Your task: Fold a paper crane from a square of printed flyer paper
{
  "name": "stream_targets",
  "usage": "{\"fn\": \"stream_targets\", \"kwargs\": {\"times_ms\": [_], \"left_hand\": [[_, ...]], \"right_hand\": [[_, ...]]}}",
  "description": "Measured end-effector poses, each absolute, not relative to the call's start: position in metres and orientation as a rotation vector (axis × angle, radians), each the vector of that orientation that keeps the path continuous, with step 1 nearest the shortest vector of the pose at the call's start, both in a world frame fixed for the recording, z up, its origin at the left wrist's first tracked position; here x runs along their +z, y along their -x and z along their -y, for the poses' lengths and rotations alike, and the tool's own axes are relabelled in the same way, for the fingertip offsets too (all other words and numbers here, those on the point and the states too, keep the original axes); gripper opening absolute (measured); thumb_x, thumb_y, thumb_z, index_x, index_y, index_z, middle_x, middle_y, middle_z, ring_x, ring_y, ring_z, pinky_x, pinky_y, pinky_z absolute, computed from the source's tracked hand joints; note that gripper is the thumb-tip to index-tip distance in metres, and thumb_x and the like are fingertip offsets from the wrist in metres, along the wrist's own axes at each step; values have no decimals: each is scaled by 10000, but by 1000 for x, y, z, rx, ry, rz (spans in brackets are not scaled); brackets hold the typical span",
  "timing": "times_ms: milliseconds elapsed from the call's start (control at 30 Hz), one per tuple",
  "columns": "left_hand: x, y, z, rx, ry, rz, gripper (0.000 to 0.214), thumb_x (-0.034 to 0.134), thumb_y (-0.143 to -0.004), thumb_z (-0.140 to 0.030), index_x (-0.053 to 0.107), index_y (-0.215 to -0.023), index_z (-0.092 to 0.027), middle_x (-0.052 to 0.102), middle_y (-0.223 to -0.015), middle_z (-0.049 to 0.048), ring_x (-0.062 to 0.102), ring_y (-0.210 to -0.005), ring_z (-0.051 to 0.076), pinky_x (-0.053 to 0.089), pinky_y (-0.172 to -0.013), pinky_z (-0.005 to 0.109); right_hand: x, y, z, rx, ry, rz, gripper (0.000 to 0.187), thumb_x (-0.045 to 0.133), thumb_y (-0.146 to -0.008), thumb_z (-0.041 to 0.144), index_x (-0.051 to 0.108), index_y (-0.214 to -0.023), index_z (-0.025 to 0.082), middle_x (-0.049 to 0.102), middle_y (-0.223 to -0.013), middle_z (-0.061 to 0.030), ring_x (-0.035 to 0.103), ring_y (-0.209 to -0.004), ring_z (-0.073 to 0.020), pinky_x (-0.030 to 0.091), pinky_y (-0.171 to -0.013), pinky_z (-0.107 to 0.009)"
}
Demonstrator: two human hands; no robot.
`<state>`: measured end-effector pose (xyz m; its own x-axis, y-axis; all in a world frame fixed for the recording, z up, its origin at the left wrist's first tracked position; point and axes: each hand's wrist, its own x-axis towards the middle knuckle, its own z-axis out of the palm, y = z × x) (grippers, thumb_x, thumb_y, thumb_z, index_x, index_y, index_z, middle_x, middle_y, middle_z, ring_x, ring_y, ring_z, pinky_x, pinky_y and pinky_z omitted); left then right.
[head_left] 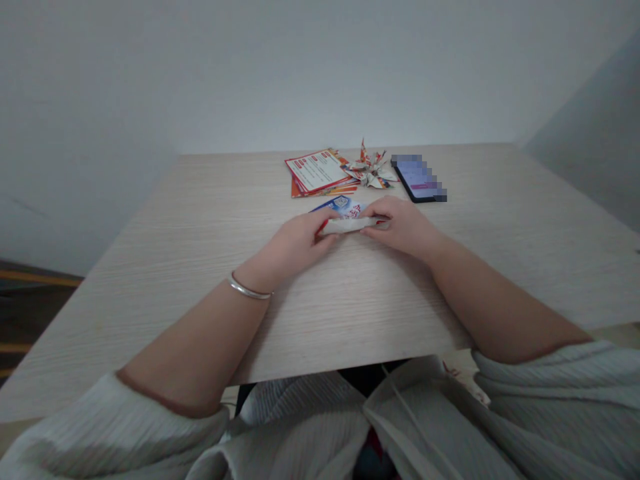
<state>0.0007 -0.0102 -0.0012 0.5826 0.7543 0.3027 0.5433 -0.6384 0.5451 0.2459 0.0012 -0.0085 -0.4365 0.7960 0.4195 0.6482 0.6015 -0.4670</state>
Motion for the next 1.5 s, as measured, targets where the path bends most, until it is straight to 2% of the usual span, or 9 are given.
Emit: {"fn": "stream_targets", "kwargs": {"times_ms": [133, 267, 433, 567, 767, 933, 1067, 1367, 1500], "left_hand": [[7, -4, 16, 483, -2629, -999, 313, 490, -966, -229, 672, -1209, -154, 735, -1212, 119, 690, -1110, 259, 541, -1005, 417], [6, -4, 17, 368, -2760, -834, 345, 480, -1003, -259, 678, -1269, -165, 690, -1356, 122, 645, -1253, 254, 486, -1120, 428], [2, -2, 21, 303, -2892, -743, 447, 519, -1004, -351, 647, -1379, -144, 625, -1437, 175, 565, -1357, 310, 419, -1178, 490], [8, -6, 28, 252, -2879, -792, 447, 399, -1055, -329, 639, -1394, -163, 628, -1456, 136, 564, -1355, 285, 373, -1202, 482], [9, -8, 30, 172, -2946, -829, 435, 410, -1055, -297, 652, -1393, -169, 649, -1416, 139, 584, -1284, 296, 392, -1157, 498], [3, -5, 26, 252, -2934, -846, 437, 400, -1068, -373, 706, -1347, -235, 664, -1313, 146, 572, -1228, 308, 410, -1118, 523], [0, -3, 22, 274, -2897, -863, 419, 403, -1065, -350, 717, -1330, -271, 654, -1306, 126, 571, -1222, 289, 429, -1105, 504], [2, -4, 18, 279, -2818, -928, 370, 564, -993, -359, 694, -1268, -148, 685, -1336, 146, 622, -1236, 308, 455, -1126, 502], [0, -5, 20, 378, -2702, -1141, 569, 695, -889, -382, 585, -1373, -104, 638, -1388, 196, 611, -1263, 342, 496, -1086, 508]], "right_hand": [[-13, -250, -4, 373, 1168, 2277, 93, 715, -804, 222, 792, -854, 238, 781, -879, -49, 694, -848, -239, 530, -814, -379], [-16, -253, -8, 361, 1081, 2350, 133, 696, -819, 199, 801, -870, 263, 790, -902, -35, 704, -886, -231, 532, -884, -397], [-19, -256, -11, 318, 1034, 2322, 155, 718, -813, 168, 812, -890, 263, 743, -1232, -88, 676, -1165, -284, 483, -1087, -501], [-21, -257, -11, 299, 1126, 2223, 159, 722, -819, 148, 807, -904, 253, 630, -1435, -101, 572, -1361, -312, 428, -1171, -549], [-20, -258, -11, 432, 1167, 2244, 203, 725, -782, 87, 806, -875, 248, 682, -1348, -76, 637, -1282, -304, 469, -1143, -550], [-20, -260, -15, 436, 1177, 2178, 105, 804, -791, 178, 802, -863, 255, 551, -1537, -75, 470, -1471, -342, 349, -1228, -608], [-23, -258, -17, 482, 1188, 2193, 103, 785, -809, 185, 802, -881, 256, 567, -1523, -84, 486, -1465, -327, 340, -1229, -603], [-32, -245, -20, 511, 1168, 2101, 96, 795, -790, 179, 797, -851, 253, 741, -1271, -72, 580, -1382, -286, 431, -1171, -512], [-29, -239, -18, 490, 1226, 2057, 414, 836, -736, 178, 779, -1144, 231, 748, -1275, -99, 663, -1252, -303, 483, -1125, -510]]}}
